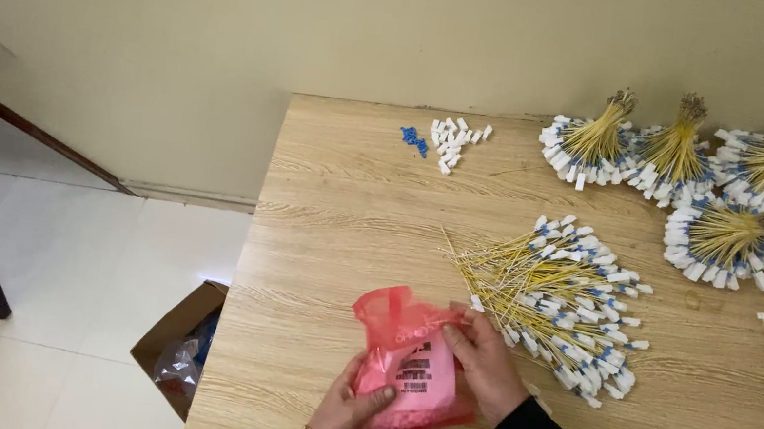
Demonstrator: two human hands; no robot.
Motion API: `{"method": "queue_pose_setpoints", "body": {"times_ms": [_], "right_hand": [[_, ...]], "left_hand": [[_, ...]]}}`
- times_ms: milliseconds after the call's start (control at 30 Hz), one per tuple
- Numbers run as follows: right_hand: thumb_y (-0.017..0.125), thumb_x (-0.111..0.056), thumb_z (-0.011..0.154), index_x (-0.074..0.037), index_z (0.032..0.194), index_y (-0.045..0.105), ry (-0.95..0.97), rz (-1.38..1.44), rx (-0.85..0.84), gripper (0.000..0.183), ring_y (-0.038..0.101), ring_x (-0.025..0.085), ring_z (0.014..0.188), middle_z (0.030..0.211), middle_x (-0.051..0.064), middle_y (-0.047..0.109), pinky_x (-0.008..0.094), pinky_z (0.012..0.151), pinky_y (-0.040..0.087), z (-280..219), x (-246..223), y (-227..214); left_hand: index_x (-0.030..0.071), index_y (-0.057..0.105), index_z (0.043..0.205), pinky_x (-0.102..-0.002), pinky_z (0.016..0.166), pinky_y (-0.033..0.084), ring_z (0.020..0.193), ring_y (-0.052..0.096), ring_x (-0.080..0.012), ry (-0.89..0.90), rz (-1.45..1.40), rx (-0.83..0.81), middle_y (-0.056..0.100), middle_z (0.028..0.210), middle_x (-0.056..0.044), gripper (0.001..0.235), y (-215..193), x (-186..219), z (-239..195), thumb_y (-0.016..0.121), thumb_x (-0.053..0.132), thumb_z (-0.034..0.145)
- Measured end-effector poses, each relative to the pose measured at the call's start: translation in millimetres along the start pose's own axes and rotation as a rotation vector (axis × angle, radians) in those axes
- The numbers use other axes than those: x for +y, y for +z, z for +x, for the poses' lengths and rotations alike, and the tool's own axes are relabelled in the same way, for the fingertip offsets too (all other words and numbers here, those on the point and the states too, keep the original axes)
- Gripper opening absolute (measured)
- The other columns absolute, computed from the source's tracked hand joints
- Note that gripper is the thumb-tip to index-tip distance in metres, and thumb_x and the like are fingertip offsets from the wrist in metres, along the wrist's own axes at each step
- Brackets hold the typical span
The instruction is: Assembling small white plastic sleeves onto thin yellow wires
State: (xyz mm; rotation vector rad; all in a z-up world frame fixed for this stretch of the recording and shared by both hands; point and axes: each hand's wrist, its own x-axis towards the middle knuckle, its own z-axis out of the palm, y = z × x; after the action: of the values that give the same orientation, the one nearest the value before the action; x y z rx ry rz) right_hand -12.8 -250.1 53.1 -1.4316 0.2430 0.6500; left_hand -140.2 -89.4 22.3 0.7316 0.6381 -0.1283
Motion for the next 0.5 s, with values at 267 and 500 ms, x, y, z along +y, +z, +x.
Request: {"method": "queue_pose_setpoints", "body": {"times_ms": [267,500], "right_hand": [[0.063,-0.024,0.084,-0.008,0.113,0.065,0.241,-0.101,-0.163,0.033,0.072,0.024,0.081,0.096,0.012,0.076,0.034,0.072,0.055,-7.2,20.4,3.4],[0.062,-0.014,0.09,0.002,0.107,0.063,0.33,0.075,-0.145,0.024,0.069,0.033,0.081,0.091,0.021,0.072,0.043,0.076,0.058,-9.5,20.1,2.4]], "left_hand": [[0.003,0.057,0.128,-0.041,0.072,0.058,0.083,0.067,-0.0302,-0.102,0.004,0.089,0.07,0.107,-0.022,0.052,-8.3,-4.4,11.1,0.07,0.001,0.078],[0.009,0.068,0.119,-0.029,0.096,0.051,0.112,0.066,-0.0159,-0.101,0.746,0.135,0.073,0.119,-0.008,0.07,1.3,21.1,3.8,0.041,0.061,0.08]]}}
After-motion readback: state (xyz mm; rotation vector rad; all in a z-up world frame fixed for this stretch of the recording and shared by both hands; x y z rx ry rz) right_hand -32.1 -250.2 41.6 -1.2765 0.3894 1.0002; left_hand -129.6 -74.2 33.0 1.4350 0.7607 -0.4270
